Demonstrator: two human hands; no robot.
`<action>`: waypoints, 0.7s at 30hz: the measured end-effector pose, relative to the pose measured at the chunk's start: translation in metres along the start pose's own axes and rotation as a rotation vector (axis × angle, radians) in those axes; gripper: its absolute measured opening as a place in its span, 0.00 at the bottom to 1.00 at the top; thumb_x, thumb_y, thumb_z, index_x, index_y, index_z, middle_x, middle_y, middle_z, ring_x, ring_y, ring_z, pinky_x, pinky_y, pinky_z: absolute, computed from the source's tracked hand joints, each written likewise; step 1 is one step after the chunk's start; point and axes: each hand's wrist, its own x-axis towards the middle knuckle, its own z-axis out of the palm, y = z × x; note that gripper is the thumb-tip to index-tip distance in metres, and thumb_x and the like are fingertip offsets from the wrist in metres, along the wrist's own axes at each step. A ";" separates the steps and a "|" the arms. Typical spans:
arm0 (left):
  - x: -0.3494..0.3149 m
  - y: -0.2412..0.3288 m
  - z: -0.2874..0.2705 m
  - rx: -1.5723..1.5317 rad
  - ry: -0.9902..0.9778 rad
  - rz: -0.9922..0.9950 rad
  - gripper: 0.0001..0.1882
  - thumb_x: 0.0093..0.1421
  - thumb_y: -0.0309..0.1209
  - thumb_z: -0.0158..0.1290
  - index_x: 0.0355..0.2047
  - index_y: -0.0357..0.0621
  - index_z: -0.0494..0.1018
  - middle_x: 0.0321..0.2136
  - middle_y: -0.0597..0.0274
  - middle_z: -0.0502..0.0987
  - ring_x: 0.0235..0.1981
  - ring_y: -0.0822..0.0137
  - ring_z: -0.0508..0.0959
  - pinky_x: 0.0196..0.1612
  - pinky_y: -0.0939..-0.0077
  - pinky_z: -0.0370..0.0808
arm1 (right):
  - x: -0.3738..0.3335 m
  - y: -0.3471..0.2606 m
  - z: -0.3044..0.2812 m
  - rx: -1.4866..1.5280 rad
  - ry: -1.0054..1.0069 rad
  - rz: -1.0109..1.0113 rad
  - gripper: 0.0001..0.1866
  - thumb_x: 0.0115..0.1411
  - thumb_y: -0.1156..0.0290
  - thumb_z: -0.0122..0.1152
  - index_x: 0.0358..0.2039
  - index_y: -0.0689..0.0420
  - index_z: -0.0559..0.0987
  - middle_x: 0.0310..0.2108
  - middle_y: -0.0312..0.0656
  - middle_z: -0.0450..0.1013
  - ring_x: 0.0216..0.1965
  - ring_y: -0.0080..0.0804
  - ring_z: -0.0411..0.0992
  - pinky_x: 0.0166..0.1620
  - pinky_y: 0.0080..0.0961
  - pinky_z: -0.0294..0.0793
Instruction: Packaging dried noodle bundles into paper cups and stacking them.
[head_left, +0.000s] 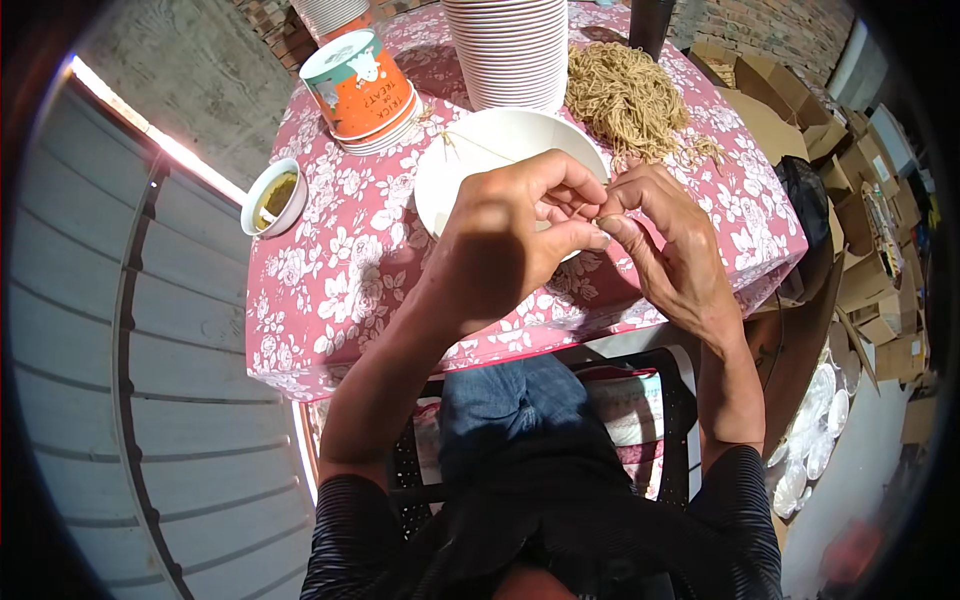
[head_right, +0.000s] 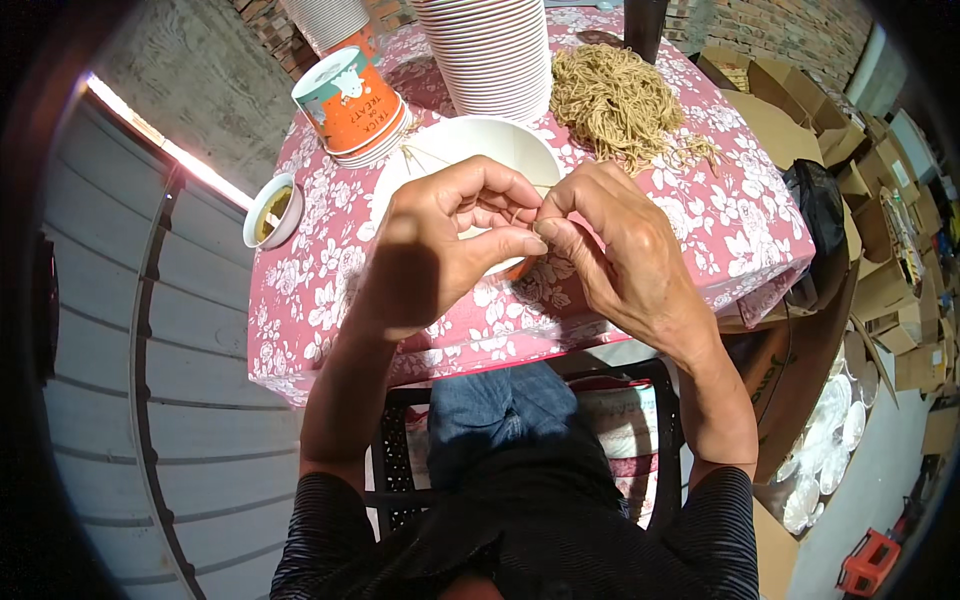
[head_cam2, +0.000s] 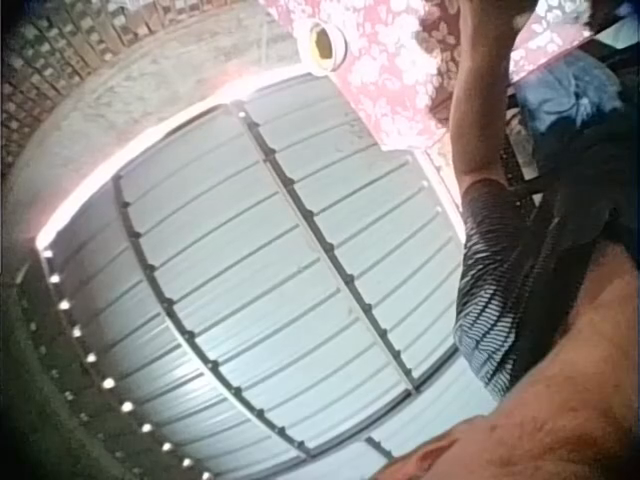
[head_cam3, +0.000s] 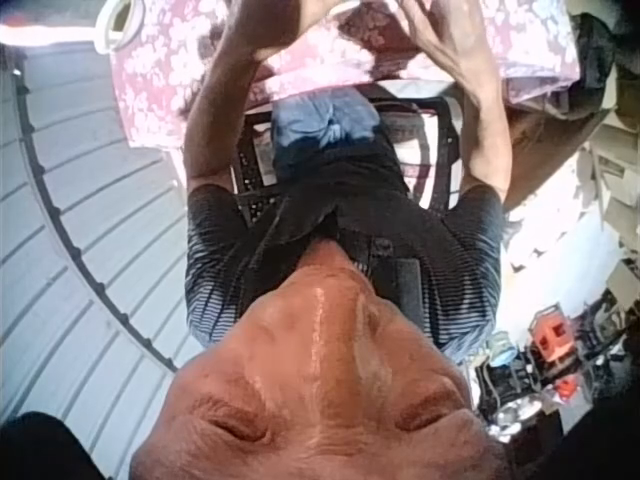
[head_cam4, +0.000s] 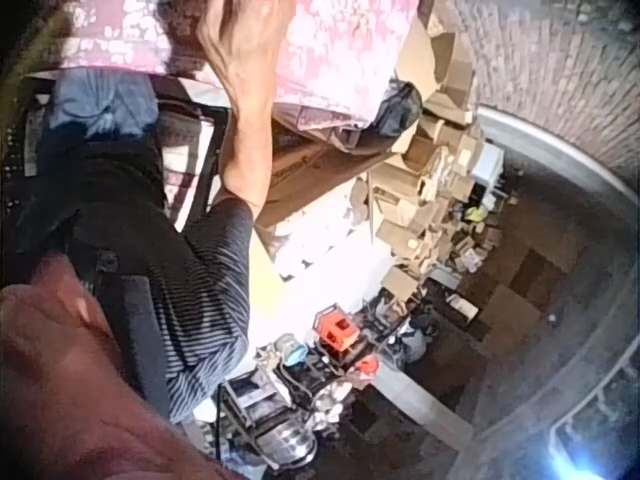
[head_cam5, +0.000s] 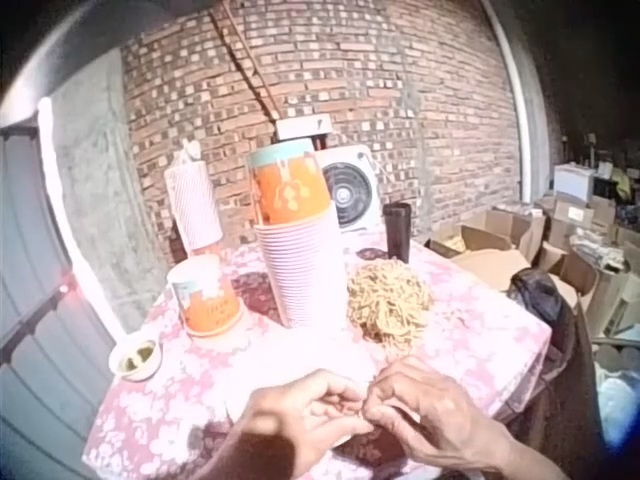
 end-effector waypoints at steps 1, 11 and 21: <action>0.000 0.000 0.000 -0.026 -0.004 -0.009 0.11 0.58 0.21 0.66 0.40 0.33 0.79 0.36 0.59 0.84 0.38 0.72 0.83 0.45 0.76 0.81 | -0.001 0.001 0.000 0.002 -0.002 -0.007 0.04 0.64 0.78 0.62 0.33 0.62 0.75 0.29 0.43 0.71 0.33 0.39 0.70 0.39 0.35 0.69; 0.000 -0.006 -0.010 -0.112 -0.027 -0.085 0.08 0.60 0.22 0.64 0.39 0.31 0.79 0.34 0.59 0.84 0.37 0.73 0.82 0.44 0.78 0.80 | -0.007 -0.006 0.007 0.277 0.135 0.178 0.08 0.62 0.75 0.67 0.41 0.63 0.81 0.30 0.42 0.76 0.34 0.37 0.74 0.43 0.32 0.72; -0.001 -0.005 -0.005 0.004 0.017 -0.029 0.04 0.63 0.22 0.62 0.36 0.34 0.80 0.31 0.59 0.84 0.34 0.74 0.82 0.41 0.79 0.79 | -0.006 -0.011 0.000 0.198 0.076 0.231 0.06 0.61 0.77 0.69 0.38 0.66 0.85 0.27 0.42 0.80 0.27 0.23 0.76 0.31 0.22 0.74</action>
